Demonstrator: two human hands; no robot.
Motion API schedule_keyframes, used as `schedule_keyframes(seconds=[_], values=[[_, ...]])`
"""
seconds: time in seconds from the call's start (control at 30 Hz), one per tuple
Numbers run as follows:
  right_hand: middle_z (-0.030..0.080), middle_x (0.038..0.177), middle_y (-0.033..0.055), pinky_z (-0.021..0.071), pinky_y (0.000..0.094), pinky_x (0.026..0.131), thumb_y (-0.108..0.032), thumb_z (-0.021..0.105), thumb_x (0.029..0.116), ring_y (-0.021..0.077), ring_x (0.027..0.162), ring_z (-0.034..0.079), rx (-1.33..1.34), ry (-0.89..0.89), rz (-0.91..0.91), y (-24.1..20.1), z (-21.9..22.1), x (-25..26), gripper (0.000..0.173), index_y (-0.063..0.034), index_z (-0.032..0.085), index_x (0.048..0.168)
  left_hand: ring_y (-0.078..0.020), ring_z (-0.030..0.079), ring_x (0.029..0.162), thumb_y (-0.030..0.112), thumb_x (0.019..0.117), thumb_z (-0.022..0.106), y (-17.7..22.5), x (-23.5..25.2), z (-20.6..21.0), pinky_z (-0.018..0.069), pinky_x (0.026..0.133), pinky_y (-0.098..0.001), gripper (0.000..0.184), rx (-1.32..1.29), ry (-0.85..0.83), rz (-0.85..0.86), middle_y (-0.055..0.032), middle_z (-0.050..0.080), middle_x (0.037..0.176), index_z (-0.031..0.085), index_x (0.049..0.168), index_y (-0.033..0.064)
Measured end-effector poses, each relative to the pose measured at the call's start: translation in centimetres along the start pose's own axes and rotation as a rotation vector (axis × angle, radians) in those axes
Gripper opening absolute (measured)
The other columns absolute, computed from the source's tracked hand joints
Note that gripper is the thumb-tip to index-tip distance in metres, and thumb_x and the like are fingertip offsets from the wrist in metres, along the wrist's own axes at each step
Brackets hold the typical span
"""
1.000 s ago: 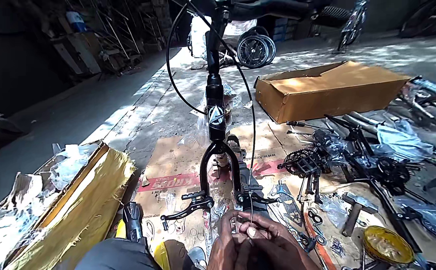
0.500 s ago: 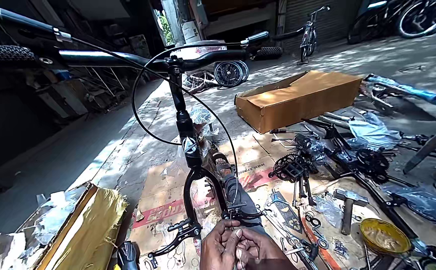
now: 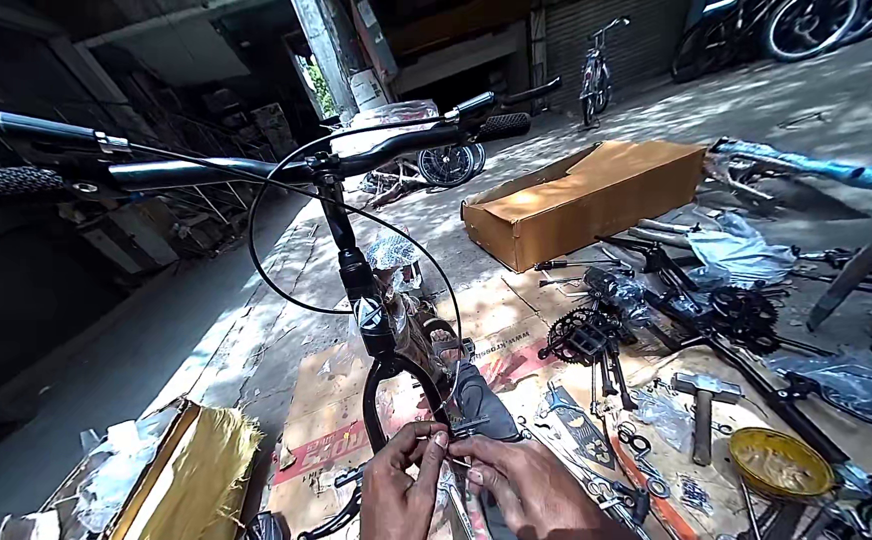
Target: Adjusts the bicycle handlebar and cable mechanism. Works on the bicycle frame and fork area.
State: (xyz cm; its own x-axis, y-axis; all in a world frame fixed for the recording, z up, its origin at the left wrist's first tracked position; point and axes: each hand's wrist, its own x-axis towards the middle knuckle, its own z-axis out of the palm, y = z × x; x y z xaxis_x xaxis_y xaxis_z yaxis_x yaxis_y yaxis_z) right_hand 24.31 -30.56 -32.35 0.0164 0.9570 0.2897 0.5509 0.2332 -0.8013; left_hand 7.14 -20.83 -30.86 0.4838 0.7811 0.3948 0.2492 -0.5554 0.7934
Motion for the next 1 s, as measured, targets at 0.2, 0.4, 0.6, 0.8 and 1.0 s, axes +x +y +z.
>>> schedule_keyframes(seconds=[0.2, 0.4, 0.6, 0.8, 1.0], values=[[0.075, 0.092, -0.0041, 0.0574, 0.0338, 0.078, -0.021, 0.052, 0.1029, 0.0093, 0.084, 0.071, -0.236, 0.102, -0.093, 2.7, -4.9, 1.6, 0.023, -0.0192, 0.075, 0.103, -0.0143, 0.063, 0.08, 0.056, 0.1027, 0.043, -0.5, 3.8, 0.5, 0.0536, 0.074, -0.0393, 0.053, 0.512, -0.203, 0.176, 0.002, 0.064, 0.08, 0.076, 0.083, 0.0183], [0.074, 0.085, -0.0115, 0.0575, 0.0266, 0.067, -0.029, 0.052, 0.102, 0.0016, 0.069, 0.067, -0.159, 0.24, 0.074, 7.4, -5.3, 0.2, 0.025, -0.0242, 0.077, 0.103, -0.0113, 0.064, 0.083, 0.049, 0.1031, 0.053, -0.2, 8.5, 3.4, 0.054, 0.079, -0.0371, 0.04, 0.253, -0.715, 0.201, 0.0004, 0.066, 0.085, 0.068, 0.094, 0.0127], [0.075, 0.085, -0.0125, 0.0615, 0.026, 0.065, -0.033, 0.056, 0.1, 0.0028, 0.07, 0.07, -0.044, 0.487, 0.196, 10.2, -3.4, -1.4, 0.023, -0.0243, 0.076, 0.105, -0.0181, 0.064, 0.079, 0.03, 0.1052, 0.055, 3.2, 12.7, 6.7, 0.0517, 0.078, -0.0437, 0.022, 0.572, -1.01, 0.29, -0.0025, 0.068, 0.083, 0.072, 0.107, 0.0168], [0.073, 0.098, 0.0017, 0.0648, 0.0346, 0.059, -0.026, 0.067, 0.0944, 0.0188, 0.069, 0.072, 0.247, 0.756, 0.229, 10.3, -0.7, -2.4, 0.044, -0.0092, 0.053, 0.132, -0.013, 0.056, 0.059, 0.02, 0.1029, 0.054, 3.7, 15.2, 5.9, 0.0497, 0.057, -0.0367, 0.016, 0.354, -0.692, 0.293, 0.0002, 0.059, 0.07, 0.068, 0.101, 0.0135], [0.076, 0.091, -0.0033, 0.0648, 0.0252, 0.066, -0.02, 0.075, 0.0893, 0.0062, 0.075, 0.073, 0.161, 0.69, 0.155, 10.4, 3.0, -2.4, 0.017, -0.0099, 0.074, 0.103, -0.0138, 0.062, 0.069, 0.022, 0.0992, 0.052, 0.9, 12.2, 5.8, 0.0524, 0.066, -0.0402, 0.022, 0.503, -0.831, 0.293, 0.0021, 0.065, 0.075, 0.073, 0.104, 0.02]])
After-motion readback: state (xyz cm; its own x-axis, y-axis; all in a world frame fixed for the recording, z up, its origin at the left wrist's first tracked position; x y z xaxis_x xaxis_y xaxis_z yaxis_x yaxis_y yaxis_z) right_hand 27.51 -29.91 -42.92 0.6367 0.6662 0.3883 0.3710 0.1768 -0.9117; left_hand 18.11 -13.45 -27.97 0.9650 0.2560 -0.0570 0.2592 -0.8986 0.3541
